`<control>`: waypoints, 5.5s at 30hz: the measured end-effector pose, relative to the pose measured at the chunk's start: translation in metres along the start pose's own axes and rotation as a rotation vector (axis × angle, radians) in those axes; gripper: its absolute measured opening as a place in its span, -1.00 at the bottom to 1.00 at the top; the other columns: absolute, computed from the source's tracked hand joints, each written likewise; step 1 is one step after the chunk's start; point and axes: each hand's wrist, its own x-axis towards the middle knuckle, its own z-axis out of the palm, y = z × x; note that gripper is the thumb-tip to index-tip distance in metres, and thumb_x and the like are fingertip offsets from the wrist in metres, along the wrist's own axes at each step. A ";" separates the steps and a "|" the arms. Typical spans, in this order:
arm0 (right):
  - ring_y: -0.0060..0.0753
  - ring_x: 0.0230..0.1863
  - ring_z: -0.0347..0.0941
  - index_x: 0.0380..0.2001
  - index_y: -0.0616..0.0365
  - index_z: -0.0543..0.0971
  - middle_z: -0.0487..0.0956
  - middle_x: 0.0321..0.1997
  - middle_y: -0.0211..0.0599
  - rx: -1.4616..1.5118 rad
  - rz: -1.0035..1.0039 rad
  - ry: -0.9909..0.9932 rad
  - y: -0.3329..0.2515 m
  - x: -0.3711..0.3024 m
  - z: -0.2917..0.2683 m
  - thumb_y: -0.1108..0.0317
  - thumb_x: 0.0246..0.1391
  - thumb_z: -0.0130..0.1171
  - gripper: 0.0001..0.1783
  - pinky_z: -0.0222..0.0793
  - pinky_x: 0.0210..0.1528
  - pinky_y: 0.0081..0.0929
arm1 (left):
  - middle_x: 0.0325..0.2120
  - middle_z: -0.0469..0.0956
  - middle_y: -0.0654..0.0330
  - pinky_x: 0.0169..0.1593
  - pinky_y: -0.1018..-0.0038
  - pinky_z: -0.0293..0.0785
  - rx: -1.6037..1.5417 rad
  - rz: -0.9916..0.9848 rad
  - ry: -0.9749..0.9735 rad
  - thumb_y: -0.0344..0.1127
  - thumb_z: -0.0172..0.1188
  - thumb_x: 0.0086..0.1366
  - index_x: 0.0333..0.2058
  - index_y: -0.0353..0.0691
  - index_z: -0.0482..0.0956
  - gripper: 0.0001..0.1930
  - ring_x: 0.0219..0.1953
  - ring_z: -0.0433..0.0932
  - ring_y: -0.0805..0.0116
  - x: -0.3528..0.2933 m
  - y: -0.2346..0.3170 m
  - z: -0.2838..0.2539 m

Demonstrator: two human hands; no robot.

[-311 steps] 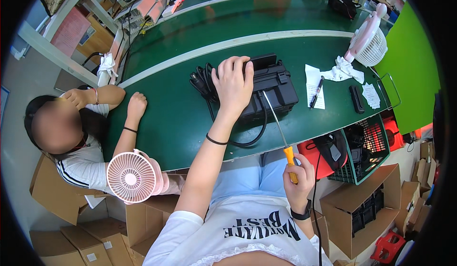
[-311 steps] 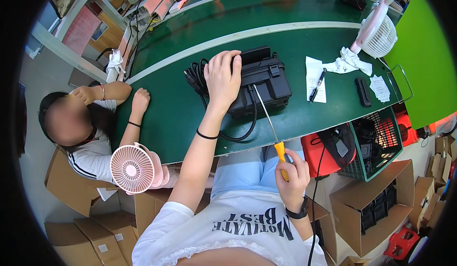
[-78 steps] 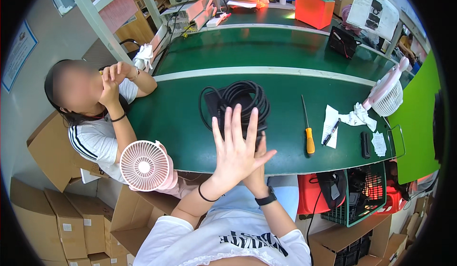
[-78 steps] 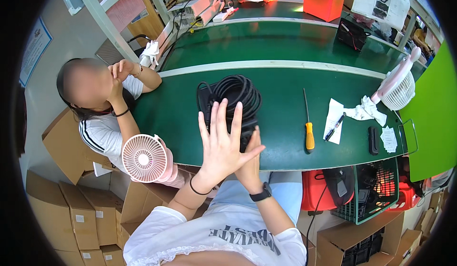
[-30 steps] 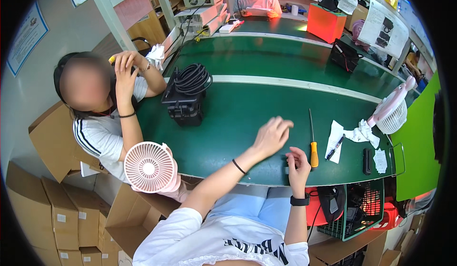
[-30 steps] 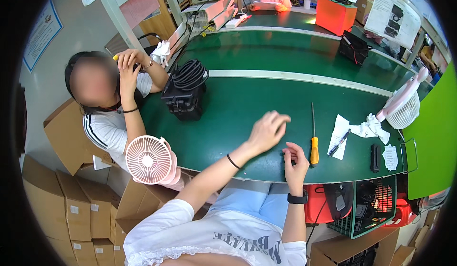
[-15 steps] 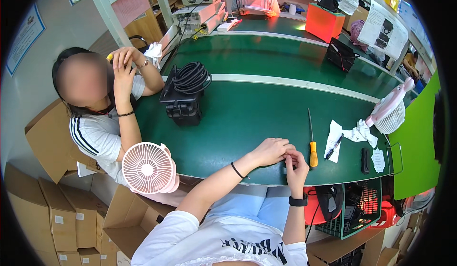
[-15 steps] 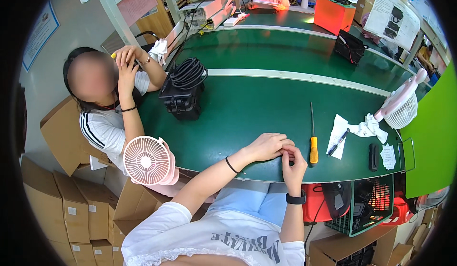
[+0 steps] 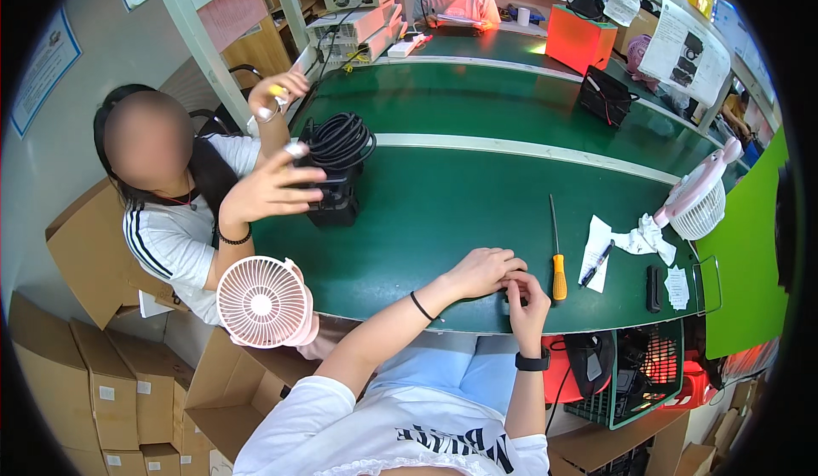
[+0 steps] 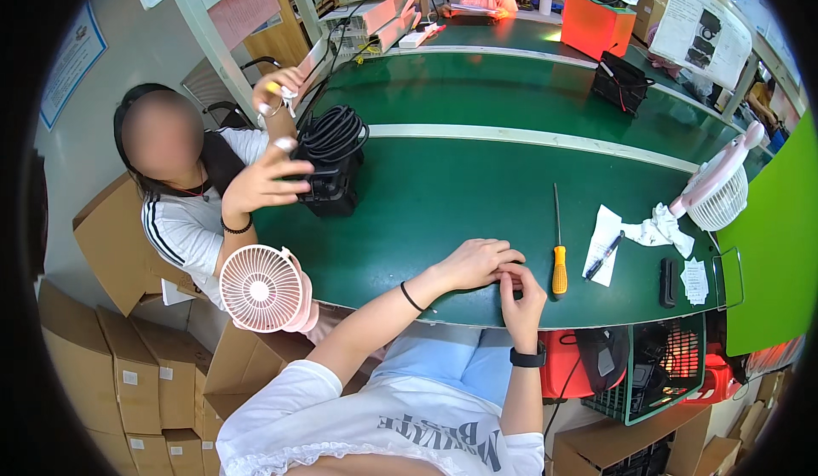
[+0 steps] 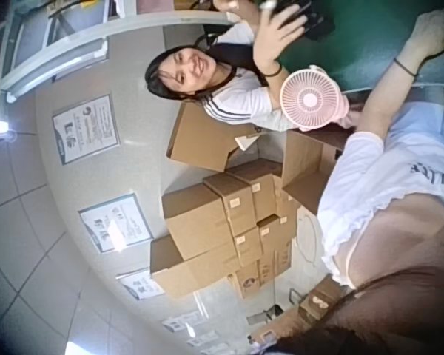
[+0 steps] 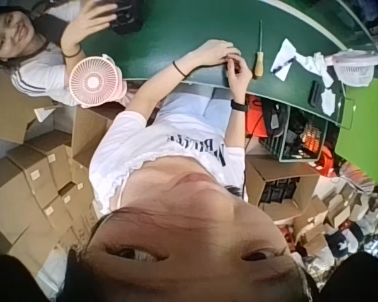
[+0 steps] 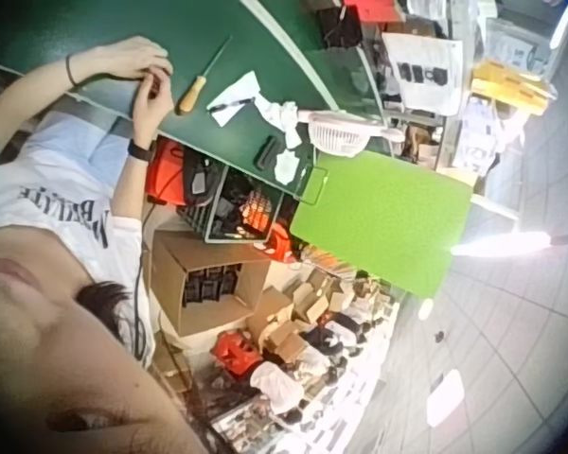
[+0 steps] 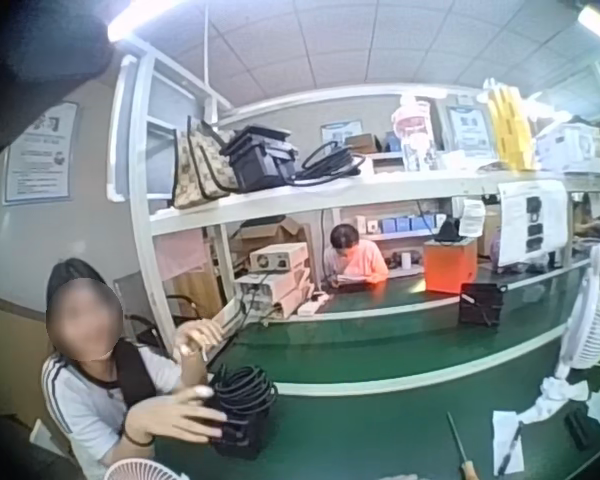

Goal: The recorder labels a component, organizes cables within a black plastic enclosure, and uses a screwdriver to secure the device.

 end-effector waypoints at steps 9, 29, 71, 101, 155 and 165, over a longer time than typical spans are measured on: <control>-0.56 -0.38 0.60 -0.23 0.33 0.58 0.67 -0.37 -0.25 0.047 0.038 0.007 0.005 0.005 -0.001 0.53 0.19 0.18 -0.89 0.52 -0.26 -0.60 | -0.31 0.53 0.23 -0.13 0.25 0.55 0.035 -0.019 -0.019 -0.32 0.30 0.12 -0.04 -0.06 0.56 -0.62 -0.17 0.59 0.17 0.002 0.002 -0.001; -0.53 -0.41 0.62 -0.23 0.33 0.59 0.67 -0.40 -0.22 -0.029 -0.029 0.024 0.000 0.001 0.001 0.55 0.17 0.17 -0.89 0.52 -0.30 -0.58 | -0.32 0.53 0.21 -0.10 0.26 0.54 0.008 -0.030 -0.045 -0.34 0.31 0.10 -0.01 -0.05 0.56 -0.58 -0.16 0.58 0.16 0.001 0.001 0.000; -0.51 -0.38 0.63 -0.20 0.31 0.59 0.67 -0.38 -0.24 0.040 0.011 0.023 0.011 0.002 -0.001 0.53 0.19 0.17 -0.87 0.52 -0.27 -0.59 | -0.30 0.55 0.21 -0.11 0.26 0.55 0.012 -0.055 -0.050 -0.23 0.27 0.20 -0.06 -0.05 0.57 -0.69 -0.18 0.60 0.16 0.002 0.006 -0.004; -0.52 -0.39 0.63 -0.24 0.33 0.59 0.68 -0.38 -0.24 -0.005 0.042 0.009 -0.002 0.004 -0.001 0.56 0.18 0.16 -0.90 0.53 -0.28 -0.59 | -0.30 0.53 0.22 -0.08 0.26 0.54 0.012 -0.058 -0.055 -0.29 0.31 0.14 0.01 -0.05 0.55 -0.59 -0.15 0.58 0.16 0.001 0.003 -0.002; -0.77 -0.43 0.41 -0.18 0.26 0.56 0.58 -0.23 -0.40 0.200 0.050 0.287 0.016 -0.005 -0.009 0.54 0.26 0.10 -0.90 0.29 -0.46 -0.79 | -0.44 0.52 0.32 -0.16 0.36 0.45 0.070 0.130 0.172 -0.36 0.29 0.16 -0.30 -0.10 0.60 -0.88 -0.30 0.53 0.32 0.005 0.005 0.002; -0.69 -0.33 0.51 -0.22 0.27 0.59 0.62 -0.27 -0.37 0.167 0.065 0.255 0.013 -0.005 -0.008 0.52 0.26 0.13 -0.91 0.38 -0.35 -0.73 | -0.53 0.45 0.24 -0.26 0.33 0.43 0.072 0.107 0.183 -0.42 0.26 0.13 -0.45 -0.15 0.43 -0.86 -0.38 0.50 0.25 0.003 0.004 0.002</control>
